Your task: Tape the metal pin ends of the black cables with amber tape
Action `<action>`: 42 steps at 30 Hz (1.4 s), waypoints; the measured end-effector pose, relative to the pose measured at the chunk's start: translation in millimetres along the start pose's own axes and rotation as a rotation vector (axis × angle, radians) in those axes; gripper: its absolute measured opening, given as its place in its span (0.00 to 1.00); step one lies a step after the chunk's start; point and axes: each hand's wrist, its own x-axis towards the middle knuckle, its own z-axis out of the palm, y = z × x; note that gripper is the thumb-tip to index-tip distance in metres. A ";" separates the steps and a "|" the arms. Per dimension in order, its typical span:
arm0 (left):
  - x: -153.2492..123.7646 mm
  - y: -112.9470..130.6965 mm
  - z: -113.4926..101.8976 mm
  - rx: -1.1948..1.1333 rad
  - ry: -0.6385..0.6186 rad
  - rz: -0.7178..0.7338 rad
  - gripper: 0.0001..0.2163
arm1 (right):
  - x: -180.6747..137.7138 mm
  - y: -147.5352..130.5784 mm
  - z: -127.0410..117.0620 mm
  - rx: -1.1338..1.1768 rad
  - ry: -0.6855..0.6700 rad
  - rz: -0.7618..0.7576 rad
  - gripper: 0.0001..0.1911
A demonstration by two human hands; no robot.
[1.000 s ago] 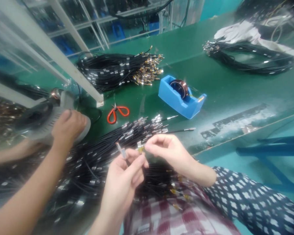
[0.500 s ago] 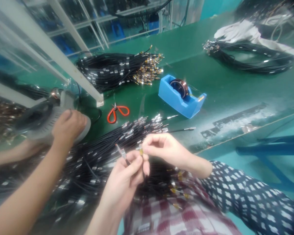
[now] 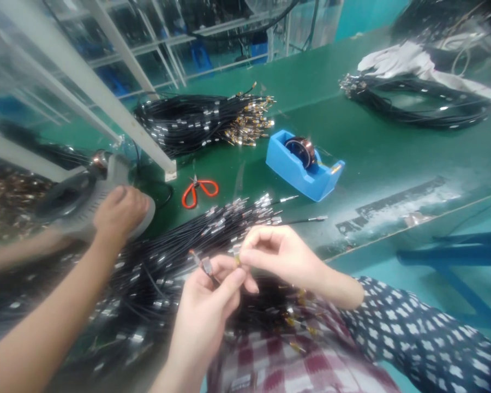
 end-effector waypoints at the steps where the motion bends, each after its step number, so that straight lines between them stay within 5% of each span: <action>1: 0.7 -0.1 -1.2 -0.002 -0.027 -0.001 0.08 | 1.3 -0.6 -2.3 -0.005 -0.015 0.036 0.13; 4: 7.4 -1.2 -8.3 -0.035 -0.165 -0.067 0.08 | 7.9 1.1 -8.8 0.009 -0.124 0.086 0.12; 8: 18.8 -3.1 -19.6 -0.100 -0.383 -0.220 0.13 | 16.5 6.5 -15.3 -0.002 -0.250 -0.028 0.12; 12: 19.2 0.3 -18.2 -0.071 -0.424 -0.253 0.13 | 16.1 5.4 -33.1 -0.022 -0.376 -0.049 0.16; 19: 18.3 -1.2 -0.2 -0.199 -0.282 -0.184 0.10 | -11.4 -28.1 -82.0 -0.228 0.020 -0.144 0.13; 21: 18.9 -3.5 3.0 -0.186 -0.215 -0.159 0.09 | -20.0 -45.6 -96.1 -0.376 0.165 -0.179 0.12; 25: 17.0 -4.7 8.9 -0.113 -0.033 -0.103 0.11 | -20.0 -82.9 -131.5 -0.818 0.663 -0.321 0.12; 27: 16.2 -4.5 10.7 -0.105 0.011 -0.092 0.13 | -12.6 -97.1 -149.4 -1.073 0.769 -0.262 0.14; 33: 15.1 -4.8 11.4 -0.093 0.031 -0.112 0.15 | 8.3 -113.8 -168.6 -1.250 0.620 -0.040 0.10; 42: 17.0 -4.7 5.6 -0.093 -0.014 -0.193 0.16 | 19.8 -121.2 -165.9 -1.071 0.556 0.142 0.05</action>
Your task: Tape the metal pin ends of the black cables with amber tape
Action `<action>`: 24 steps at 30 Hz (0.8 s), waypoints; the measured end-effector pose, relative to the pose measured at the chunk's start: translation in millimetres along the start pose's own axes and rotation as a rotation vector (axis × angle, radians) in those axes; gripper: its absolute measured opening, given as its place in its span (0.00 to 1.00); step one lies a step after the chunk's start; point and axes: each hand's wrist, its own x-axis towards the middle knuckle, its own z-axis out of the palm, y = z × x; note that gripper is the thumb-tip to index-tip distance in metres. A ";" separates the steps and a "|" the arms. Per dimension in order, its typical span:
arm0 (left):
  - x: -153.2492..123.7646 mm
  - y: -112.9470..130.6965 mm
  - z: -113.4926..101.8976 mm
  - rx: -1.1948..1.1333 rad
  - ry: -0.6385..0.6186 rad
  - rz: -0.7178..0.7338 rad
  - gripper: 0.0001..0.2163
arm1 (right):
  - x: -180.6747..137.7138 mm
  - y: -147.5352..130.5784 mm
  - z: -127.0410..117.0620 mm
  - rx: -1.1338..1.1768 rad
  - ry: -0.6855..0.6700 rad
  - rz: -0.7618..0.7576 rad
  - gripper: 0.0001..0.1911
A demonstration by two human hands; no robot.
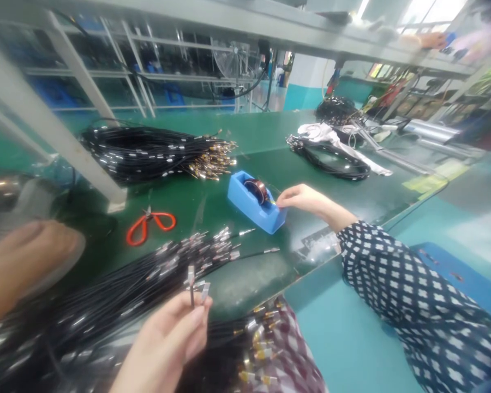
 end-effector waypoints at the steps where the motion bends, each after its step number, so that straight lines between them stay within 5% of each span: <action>1: 0.3 -0.1 -1.0 0.005 -0.003 -0.006 0.16 | 0.2 -0.1 0.0 0.022 0.000 0.020 0.05; 24: -3.1 3.7 5.7 -0.049 0.039 -0.065 0.16 | -27.1 19.2 9.7 0.170 0.106 0.194 0.15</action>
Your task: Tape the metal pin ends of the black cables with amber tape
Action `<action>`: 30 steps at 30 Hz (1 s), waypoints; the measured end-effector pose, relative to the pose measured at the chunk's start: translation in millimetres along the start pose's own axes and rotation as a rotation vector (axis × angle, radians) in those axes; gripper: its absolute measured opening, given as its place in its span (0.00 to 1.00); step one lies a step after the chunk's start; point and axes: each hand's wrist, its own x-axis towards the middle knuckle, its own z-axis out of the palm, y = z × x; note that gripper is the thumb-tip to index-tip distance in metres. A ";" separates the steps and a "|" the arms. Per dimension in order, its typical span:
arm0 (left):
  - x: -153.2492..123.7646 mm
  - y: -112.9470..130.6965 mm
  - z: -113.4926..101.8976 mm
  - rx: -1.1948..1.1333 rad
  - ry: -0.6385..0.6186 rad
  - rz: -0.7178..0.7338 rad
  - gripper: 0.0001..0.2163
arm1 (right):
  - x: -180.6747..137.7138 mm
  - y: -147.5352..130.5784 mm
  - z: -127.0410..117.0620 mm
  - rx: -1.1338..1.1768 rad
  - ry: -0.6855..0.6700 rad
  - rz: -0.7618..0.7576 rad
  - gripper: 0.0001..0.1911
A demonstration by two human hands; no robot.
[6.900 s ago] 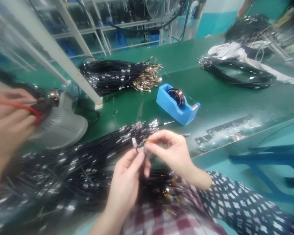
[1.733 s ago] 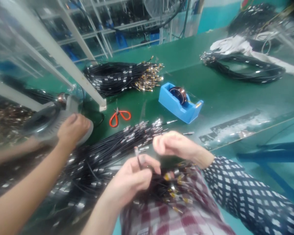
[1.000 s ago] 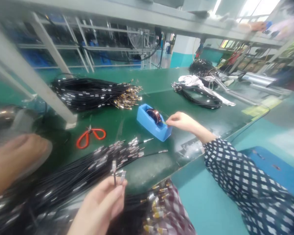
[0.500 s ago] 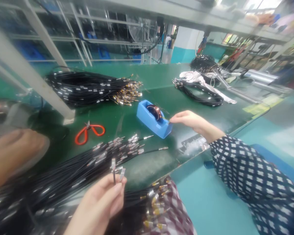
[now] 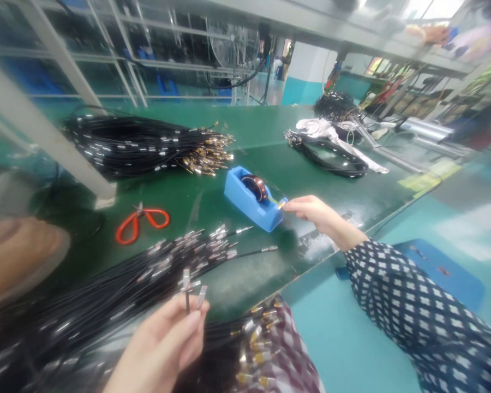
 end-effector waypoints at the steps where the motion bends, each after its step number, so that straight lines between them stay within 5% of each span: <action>1: -0.7 0.1 0.9 0.003 0.002 0.007 0.16 | -0.3 0.6 1.3 -0.012 0.012 -0.015 0.15; 7: 3.9 -3.9 -5.9 0.065 -0.038 0.066 0.15 | -5.7 12.2 11.8 -0.160 0.177 -0.124 0.05; 10: 5.5 -4.1 -12.8 0.140 -0.078 0.154 0.14 | -18.0 16.8 23.4 -0.180 0.154 -0.174 0.03; 12: 4.0 -1.2 -14.4 0.210 -0.060 0.225 0.13 | -32.2 14.5 34.2 -0.138 0.030 -0.202 0.07; 17: -1.9 8.7 -5.0 0.278 -0.060 0.313 0.09 | -75.7 -10.5 63.1 0.317 -0.623 -0.115 0.13; 19: -3.1 8.6 0.6 0.241 -0.052 0.310 0.09 | -87.7 -21.8 72.1 0.412 -0.760 -0.089 0.11; 24: -3.8 0.6 7.6 0.236 0.005 0.354 0.10 | -97.7 -37.9 85.5 0.446 -0.890 -0.089 0.08; 30: -2.5 -3.6 8.0 0.263 0.015 0.396 0.09 | -100.0 -42.6 87.8 0.369 -0.888 -0.053 0.09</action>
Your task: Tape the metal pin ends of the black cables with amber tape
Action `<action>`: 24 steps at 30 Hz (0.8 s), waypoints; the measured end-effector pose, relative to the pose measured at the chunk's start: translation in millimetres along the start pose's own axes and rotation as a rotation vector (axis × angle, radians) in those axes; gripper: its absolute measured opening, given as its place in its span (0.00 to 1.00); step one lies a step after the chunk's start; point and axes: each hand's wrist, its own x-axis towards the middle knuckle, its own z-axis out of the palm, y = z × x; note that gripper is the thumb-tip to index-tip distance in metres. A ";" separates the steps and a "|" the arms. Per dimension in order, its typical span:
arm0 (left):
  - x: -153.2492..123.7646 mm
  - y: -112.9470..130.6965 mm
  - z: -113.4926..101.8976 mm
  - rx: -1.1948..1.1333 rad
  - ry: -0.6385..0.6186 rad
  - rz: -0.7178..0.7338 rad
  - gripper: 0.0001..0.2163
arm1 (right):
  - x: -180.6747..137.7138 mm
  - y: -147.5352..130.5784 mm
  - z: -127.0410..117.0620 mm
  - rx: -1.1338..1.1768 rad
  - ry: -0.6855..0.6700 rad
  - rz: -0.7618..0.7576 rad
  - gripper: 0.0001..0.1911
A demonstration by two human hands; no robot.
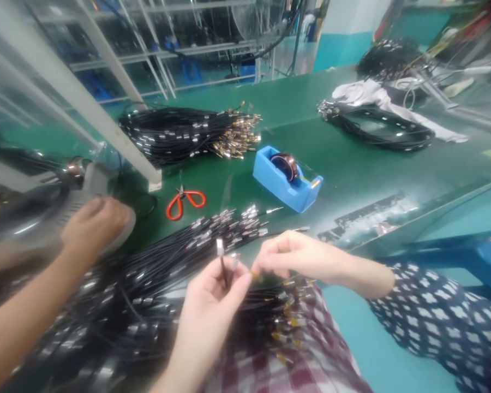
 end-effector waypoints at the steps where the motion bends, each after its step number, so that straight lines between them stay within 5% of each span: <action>1: 0.4 -0.4 0.3 0.000 0.001 -0.003 0.09 | 0.0 1.6 0.5 0.010 0.017 -0.003 0.09; 12: 2.7 1.0 -0.7 -0.178 -0.003 -0.092 0.10 | 4.7 35.9 35.9 0.088 0.311 -0.225 0.17; 17: 1.6 0.7 -1.5 -0.232 -0.012 -0.077 0.07 | 6.7 32.3 39.5 0.086 0.406 -0.280 0.09; 24: -1.7 0.5 -3.4 -0.326 -0.030 -0.067 0.05 | 9.3 20.3 31.5 0.019 0.341 -0.287 0.12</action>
